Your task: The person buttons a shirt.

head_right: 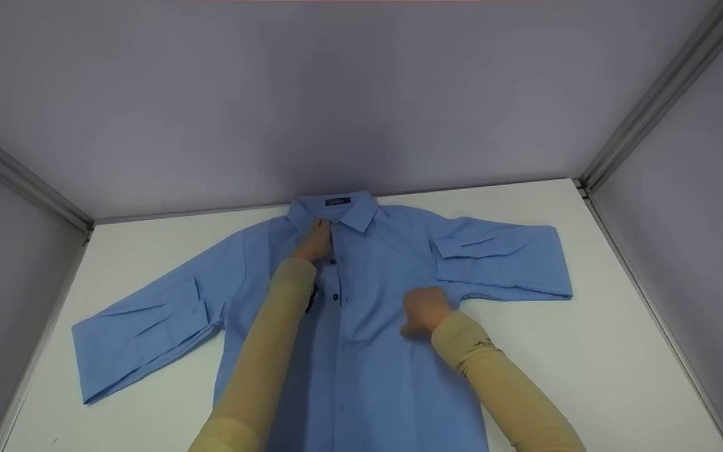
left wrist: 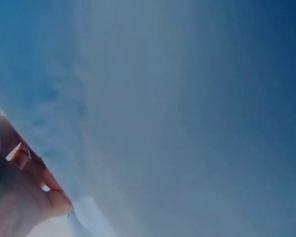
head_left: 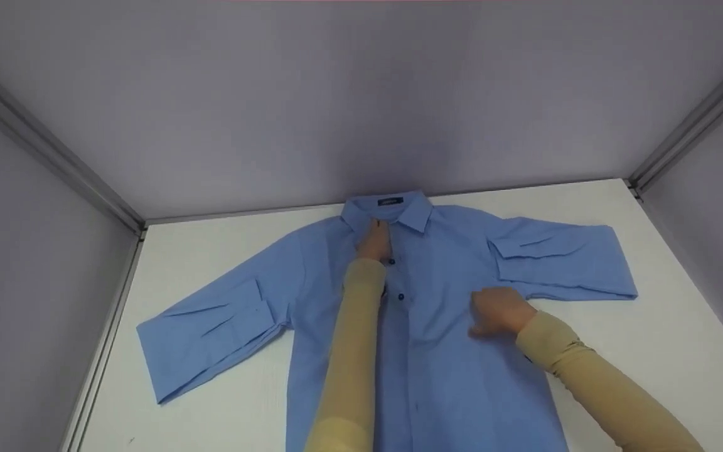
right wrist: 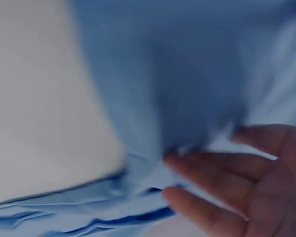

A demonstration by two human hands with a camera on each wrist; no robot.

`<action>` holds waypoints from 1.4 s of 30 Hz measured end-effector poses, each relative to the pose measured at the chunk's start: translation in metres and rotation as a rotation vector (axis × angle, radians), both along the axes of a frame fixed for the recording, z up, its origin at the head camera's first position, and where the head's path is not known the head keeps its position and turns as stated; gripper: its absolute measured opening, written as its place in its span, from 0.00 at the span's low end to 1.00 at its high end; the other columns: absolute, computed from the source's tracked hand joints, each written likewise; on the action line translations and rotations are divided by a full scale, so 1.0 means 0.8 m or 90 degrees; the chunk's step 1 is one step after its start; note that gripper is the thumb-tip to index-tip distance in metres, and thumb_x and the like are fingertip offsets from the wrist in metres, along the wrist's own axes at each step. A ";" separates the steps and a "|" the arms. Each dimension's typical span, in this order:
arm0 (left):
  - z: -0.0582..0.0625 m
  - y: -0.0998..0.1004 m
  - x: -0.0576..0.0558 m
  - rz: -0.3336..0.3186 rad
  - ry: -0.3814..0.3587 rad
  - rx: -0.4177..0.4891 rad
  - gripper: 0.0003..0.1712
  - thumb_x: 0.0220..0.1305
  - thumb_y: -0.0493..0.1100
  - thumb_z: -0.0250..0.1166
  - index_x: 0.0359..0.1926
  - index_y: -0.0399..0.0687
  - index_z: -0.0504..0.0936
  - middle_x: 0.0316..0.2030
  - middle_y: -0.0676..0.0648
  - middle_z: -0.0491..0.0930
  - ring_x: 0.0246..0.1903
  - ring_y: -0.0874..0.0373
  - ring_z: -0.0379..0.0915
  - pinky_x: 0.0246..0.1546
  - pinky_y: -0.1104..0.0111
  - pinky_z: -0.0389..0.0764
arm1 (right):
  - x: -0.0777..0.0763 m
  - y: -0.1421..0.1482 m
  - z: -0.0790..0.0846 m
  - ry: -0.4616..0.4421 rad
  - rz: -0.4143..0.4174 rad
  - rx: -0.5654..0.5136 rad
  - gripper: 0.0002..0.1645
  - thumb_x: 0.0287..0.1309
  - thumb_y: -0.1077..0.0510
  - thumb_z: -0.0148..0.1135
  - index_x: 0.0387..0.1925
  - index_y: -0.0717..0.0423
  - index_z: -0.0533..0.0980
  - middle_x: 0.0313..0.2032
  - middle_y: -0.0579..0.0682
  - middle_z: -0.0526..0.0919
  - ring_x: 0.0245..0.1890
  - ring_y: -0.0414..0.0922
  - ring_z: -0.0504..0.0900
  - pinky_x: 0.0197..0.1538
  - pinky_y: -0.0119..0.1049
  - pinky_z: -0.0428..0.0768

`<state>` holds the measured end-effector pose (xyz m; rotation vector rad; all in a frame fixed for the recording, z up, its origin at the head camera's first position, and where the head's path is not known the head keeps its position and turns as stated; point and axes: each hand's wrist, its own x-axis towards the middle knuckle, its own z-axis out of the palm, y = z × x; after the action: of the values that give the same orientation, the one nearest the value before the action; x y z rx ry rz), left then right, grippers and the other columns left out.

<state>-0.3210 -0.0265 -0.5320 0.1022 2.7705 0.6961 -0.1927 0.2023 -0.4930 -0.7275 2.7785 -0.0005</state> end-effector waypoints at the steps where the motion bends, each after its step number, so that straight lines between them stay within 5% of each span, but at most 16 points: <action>1: 0.000 0.002 0.000 -0.001 -0.004 -0.002 0.41 0.55 0.26 0.56 0.66 0.44 0.48 0.64 0.43 0.47 0.59 0.51 0.52 0.52 0.50 0.60 | -0.010 -0.007 0.003 0.018 0.004 -0.040 0.26 0.39 0.50 0.65 0.32 0.68 0.70 0.25 0.58 0.73 0.26 0.53 0.74 0.28 0.46 0.73; 4: 0.004 0.007 0.001 -0.010 -0.014 -0.004 0.37 0.57 0.29 0.56 0.65 0.42 0.51 0.63 0.40 0.49 0.58 0.49 0.55 0.51 0.53 0.63 | -0.046 -0.037 0.005 0.110 0.028 -0.177 0.11 0.45 0.62 0.59 0.31 0.65 0.70 0.27 0.54 0.72 0.28 0.49 0.73 0.30 0.42 0.73; 8: 0.009 0.014 0.006 -0.014 -0.013 -0.009 0.27 0.62 0.31 0.50 0.62 0.38 0.56 0.61 0.36 0.52 0.54 0.47 0.60 0.50 0.58 0.66 | -0.088 -0.076 0.000 0.200 0.071 -0.265 0.16 0.50 0.68 0.54 0.43 0.69 0.69 0.40 0.60 0.73 0.42 0.54 0.72 0.45 0.42 0.71; 15: 0.015 0.025 0.014 -0.019 -0.006 -0.003 0.25 0.58 0.29 0.54 0.57 0.39 0.61 0.59 0.39 0.57 0.53 0.52 0.63 0.51 0.65 0.65 | -0.125 -0.102 -0.007 0.201 0.056 -0.156 0.25 0.56 0.69 0.52 0.56 0.66 0.64 0.55 0.60 0.67 0.54 0.54 0.65 0.52 0.45 0.67; 20: 0.027 0.025 0.014 -0.030 0.003 0.047 0.17 0.55 0.27 0.55 0.46 0.42 0.66 0.48 0.43 0.66 0.40 0.56 0.67 0.42 0.66 0.69 | -0.136 -0.107 -0.010 0.226 0.057 -0.098 0.20 0.56 0.68 0.53 0.52 0.64 0.69 0.50 0.59 0.72 0.49 0.54 0.69 0.46 0.45 0.71; 29: 0.030 0.011 0.021 -0.001 -0.035 0.179 0.03 0.63 0.33 0.48 0.37 0.41 0.66 0.30 0.48 0.67 0.29 0.56 0.66 0.30 0.68 0.70 | -0.136 -0.117 -0.023 0.320 0.067 -0.149 0.05 0.52 0.70 0.55 0.34 0.65 0.73 0.33 0.57 0.76 0.37 0.52 0.72 0.41 0.44 0.70; 32: 0.029 0.008 0.021 0.010 -0.054 0.196 0.08 0.67 0.37 0.43 0.39 0.40 0.68 0.29 0.48 0.67 0.29 0.56 0.66 0.30 0.67 0.70 | -0.132 -0.119 -0.030 0.343 0.093 -0.174 0.04 0.53 0.70 0.55 0.32 0.64 0.72 0.32 0.57 0.75 0.35 0.52 0.72 0.39 0.45 0.69; 42: 0.033 0.002 0.018 0.048 -0.067 0.256 0.13 0.67 0.37 0.43 0.23 0.47 0.62 0.21 0.50 0.63 0.20 0.59 0.61 0.20 0.70 0.63 | -0.129 -0.124 -0.028 0.278 0.122 -0.183 0.07 0.53 0.72 0.53 0.35 0.65 0.70 0.33 0.58 0.72 0.36 0.52 0.72 0.40 0.42 0.71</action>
<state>-0.3070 -0.0251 -0.5056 0.0408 2.5082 1.2326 -0.2958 0.1032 -0.5155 -1.1900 3.1425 -0.2359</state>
